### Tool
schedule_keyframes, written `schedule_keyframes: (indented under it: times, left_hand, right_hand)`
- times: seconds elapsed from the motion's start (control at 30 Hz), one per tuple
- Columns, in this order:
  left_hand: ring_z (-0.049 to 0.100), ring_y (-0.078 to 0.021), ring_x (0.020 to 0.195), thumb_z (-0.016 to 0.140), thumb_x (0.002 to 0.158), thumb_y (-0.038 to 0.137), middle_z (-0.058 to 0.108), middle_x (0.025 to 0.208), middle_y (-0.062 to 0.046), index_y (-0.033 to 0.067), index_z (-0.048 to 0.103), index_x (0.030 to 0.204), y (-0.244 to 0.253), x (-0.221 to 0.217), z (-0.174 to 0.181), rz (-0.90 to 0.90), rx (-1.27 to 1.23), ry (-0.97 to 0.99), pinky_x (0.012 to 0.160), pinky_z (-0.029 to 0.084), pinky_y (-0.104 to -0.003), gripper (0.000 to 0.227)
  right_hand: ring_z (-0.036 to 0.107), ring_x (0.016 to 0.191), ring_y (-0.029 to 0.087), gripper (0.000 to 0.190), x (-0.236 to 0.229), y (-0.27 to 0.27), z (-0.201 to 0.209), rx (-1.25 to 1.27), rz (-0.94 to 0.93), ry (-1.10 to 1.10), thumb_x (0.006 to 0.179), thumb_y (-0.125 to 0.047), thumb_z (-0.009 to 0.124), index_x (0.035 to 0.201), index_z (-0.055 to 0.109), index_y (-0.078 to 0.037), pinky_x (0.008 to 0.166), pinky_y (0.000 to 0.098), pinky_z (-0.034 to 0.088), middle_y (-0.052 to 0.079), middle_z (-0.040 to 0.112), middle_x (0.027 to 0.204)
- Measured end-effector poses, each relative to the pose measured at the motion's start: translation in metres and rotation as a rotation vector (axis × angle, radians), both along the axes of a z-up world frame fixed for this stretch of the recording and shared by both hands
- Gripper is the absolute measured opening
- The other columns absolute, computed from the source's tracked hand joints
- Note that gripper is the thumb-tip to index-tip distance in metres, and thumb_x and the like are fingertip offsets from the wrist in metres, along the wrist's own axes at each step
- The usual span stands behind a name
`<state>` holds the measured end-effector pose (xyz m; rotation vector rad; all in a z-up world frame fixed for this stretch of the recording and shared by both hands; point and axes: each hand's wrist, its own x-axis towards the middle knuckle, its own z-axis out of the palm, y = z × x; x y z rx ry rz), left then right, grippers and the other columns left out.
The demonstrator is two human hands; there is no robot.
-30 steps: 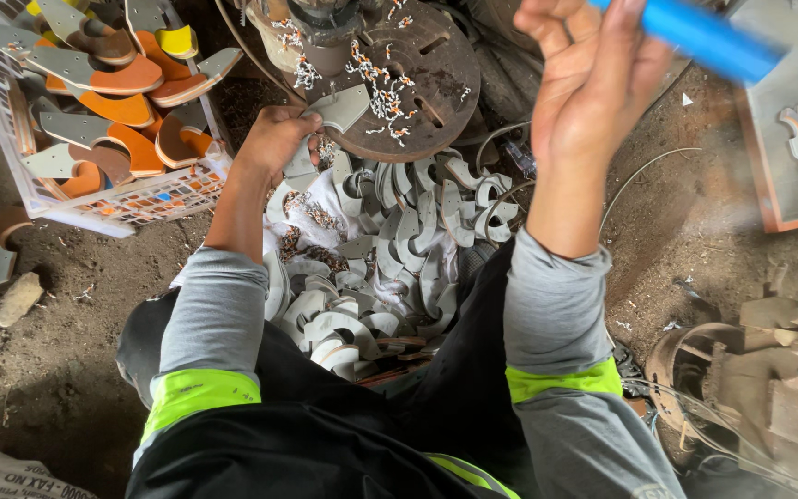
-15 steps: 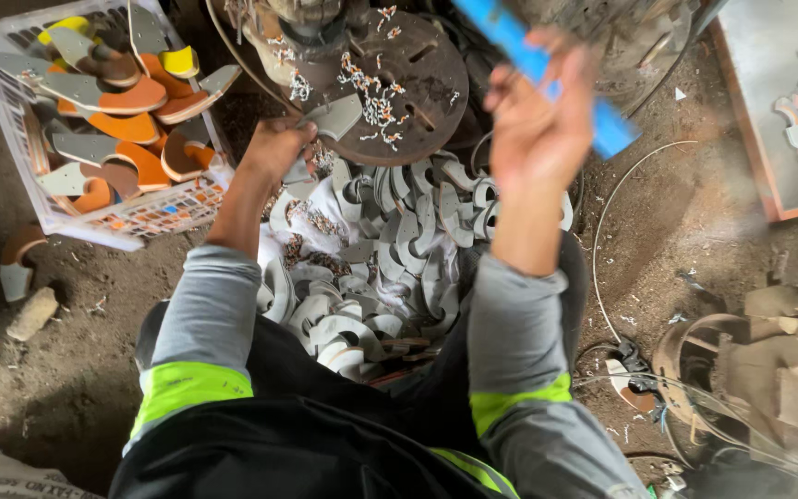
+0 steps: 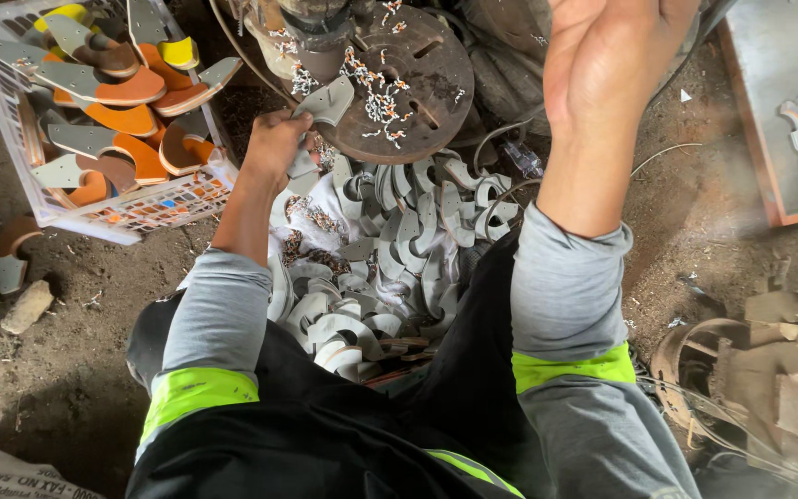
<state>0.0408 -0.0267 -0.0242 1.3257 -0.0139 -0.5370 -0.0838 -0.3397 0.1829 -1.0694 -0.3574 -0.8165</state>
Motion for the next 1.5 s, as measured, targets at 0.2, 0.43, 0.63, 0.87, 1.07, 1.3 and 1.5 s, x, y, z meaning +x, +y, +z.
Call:
schedule_keyframes:
  times: [0.2, 0.43, 0.63, 0.87, 1.07, 1.3, 1.5]
  left_hand:
    - [0.054, -0.0138, 0.057, 0.063, 0.096, 0.01, 0.059, 0.074, -0.006, -0.0062, 0.067, 0.102, 0.0, 0.001, 0.002, -0.006, -0.036, -0.01, 0.047, 0.054, -0.032, 0.017]
    - [0.055, -0.0142, 0.056, 0.064, 0.097, 0.01, 0.06, 0.073, -0.007, -0.0075, 0.068, 0.102, 0.0, 0.0, 0.01, 0.001, -0.021, 0.016, 0.046, 0.054, -0.032, 0.019]
    - [0.056, -0.0122, 0.056, 0.064, 0.096, 0.01, 0.062, 0.073, -0.006, -0.0068, 0.069, 0.104, 0.0, -0.002, 0.018, 0.022, 0.005, 0.066, 0.047, 0.055, -0.031, 0.019]
    - [0.056, -0.0147, 0.051, 0.063, 0.097, 0.011, 0.059, 0.069, -0.006, -0.0078, 0.067, 0.105, 0.002, 0.001, 0.019, -0.016, 0.019, 0.047, 0.046, 0.054, -0.031, 0.021]
    - [0.057, -0.0125, 0.052, 0.064, 0.099, 0.014, 0.061, 0.069, -0.005, -0.0038, 0.071, 0.104, 0.0, 0.006, -0.001, -0.041, 0.134, -0.053, 0.049, 0.052, -0.028, 0.019]
    - [0.058, -0.0161, 0.052, 0.063, 0.102, 0.012, 0.061, 0.069, -0.009, -0.0107, 0.064, 0.091, 0.001, 0.016, -0.003, -0.046, 0.162, -0.177, 0.049, 0.052, -0.033, 0.025]
    - [0.059, -0.0144, 0.055, 0.063, 0.101, 0.015, 0.066, 0.072, -0.007, -0.0024, 0.067, 0.099, -0.003, 0.01, 0.004, -0.061, 0.186, -0.117, 0.051, 0.053, -0.029, 0.019]
  right_hand:
    - [0.064, 0.088, 0.025, 0.008, -0.023, 0.025, 0.002, -0.103, -0.005, 0.026, 0.12, -0.015, 0.056, 0.117, 0.053, -0.008, 0.075, 0.0412, 0.054, 0.008, 0.065, 0.103]
    - [0.068, 0.103, 0.026, 0.01, -0.031, 0.027, -0.004, -0.112, -0.008, 0.038, 0.123, -0.018, 0.056, 0.126, 0.051, -0.01, 0.08, 0.043, 0.056, 0.008, 0.066, 0.115]
    - [0.067, 0.101, 0.027, 0.011, -0.032, 0.029, -0.007, -0.096, -0.006, 0.043, 0.122, -0.019, 0.054, 0.128, 0.05, -0.01, 0.082, 0.0434, 0.057, 0.009, 0.066, 0.115]
    - [0.07, 0.101, 0.03, 0.016, -0.031, 0.028, -0.011, -0.098, -0.015, 0.046, 0.121, -0.021, 0.055, 0.132, 0.051, -0.011, 0.083, 0.043, 0.058, 0.011, 0.067, 0.114]
    - [0.068, 0.089, 0.025, 0.021, -0.02, 0.04, -0.068, 0.048, 0.048, -0.081, 0.114, -0.032, 0.056, 0.109, 0.058, -0.012, 0.076, 0.0406, 0.059, 0.007, 0.065, 0.116]
    - [0.068, 0.102, 0.024, 0.017, -0.013, 0.084, -0.168, 0.857, 0.48, 0.147, 0.102, -0.038, 0.061, 0.107, 0.062, -0.022, 0.088, 0.0406, 0.056, -0.011, 0.057, 0.148]
    - [0.066, 0.088, 0.024, 0.019, -0.04, 0.024, -0.059, 0.342, 0.016, 0.132, 0.099, -0.029, 0.068, 0.102, 0.065, -0.01, 0.073, 0.0404, 0.057, 0.007, 0.071, 0.107]
